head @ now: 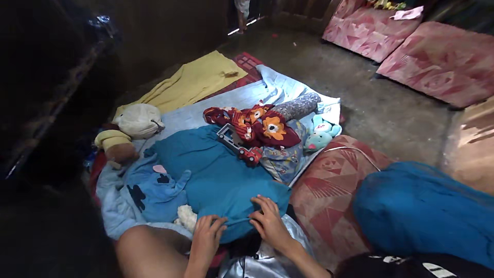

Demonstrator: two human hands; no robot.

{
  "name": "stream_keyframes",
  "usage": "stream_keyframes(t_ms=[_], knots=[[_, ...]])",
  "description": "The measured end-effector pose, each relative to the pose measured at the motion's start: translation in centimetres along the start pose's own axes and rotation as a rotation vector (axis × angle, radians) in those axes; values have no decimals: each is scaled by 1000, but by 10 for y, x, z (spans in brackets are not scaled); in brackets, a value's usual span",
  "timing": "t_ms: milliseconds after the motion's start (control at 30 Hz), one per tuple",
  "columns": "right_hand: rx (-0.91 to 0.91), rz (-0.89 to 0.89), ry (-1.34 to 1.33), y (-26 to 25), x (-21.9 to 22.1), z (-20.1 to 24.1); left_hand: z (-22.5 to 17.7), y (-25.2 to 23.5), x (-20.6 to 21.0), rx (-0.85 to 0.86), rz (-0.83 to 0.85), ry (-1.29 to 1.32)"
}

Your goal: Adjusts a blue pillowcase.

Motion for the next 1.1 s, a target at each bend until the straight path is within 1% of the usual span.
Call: stream_keyframes(t_ms=[67, 167, 300, 500, 567, 700, 800, 900, 1000, 1100], knots=[[-17, 5, 18, 1, -1, 1, 0, 0, -1, 8, -8, 14], [-60, -2, 10, 2, -1, 5, -3, 0, -3, -12, 38, -6], [-95, -1, -30, 4, 2, 13, -3, -2, -11, -101, 120, -80], [-105, 36, 14, 3, 4, 15, 0, 2, -37, -6, -58, -111], [-80, 52, 33, -2, 3, 12, 1, 3, -39, -2, -70, -117], [-1, 167, 51, -12, 0, 2, 4, 8, -36, -19, -87, -65], [3, 205, 41, -16, -2, 0, 2, 9, -31, -28, -84, -40], [-41, 152, 25, -16, -3, 2, 1, 7, -28, -28, -82, -29], [-83, 69, -5, -13, -1, 7, -2, 6, -23, 30, -104, -17], [-125, 39, -30, -8, 4, 10, -6, 5, -15, 82, -91, -10]])
Point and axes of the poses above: each hand's wrist, its own y-axis away from the middle knuckle, its own x-axis out of the palm, z = x × y, the point moved 5 cm from there along -y, towards the middle knuckle, and after that the axes turned 12 degrees about -z, right-handed, at the moved point
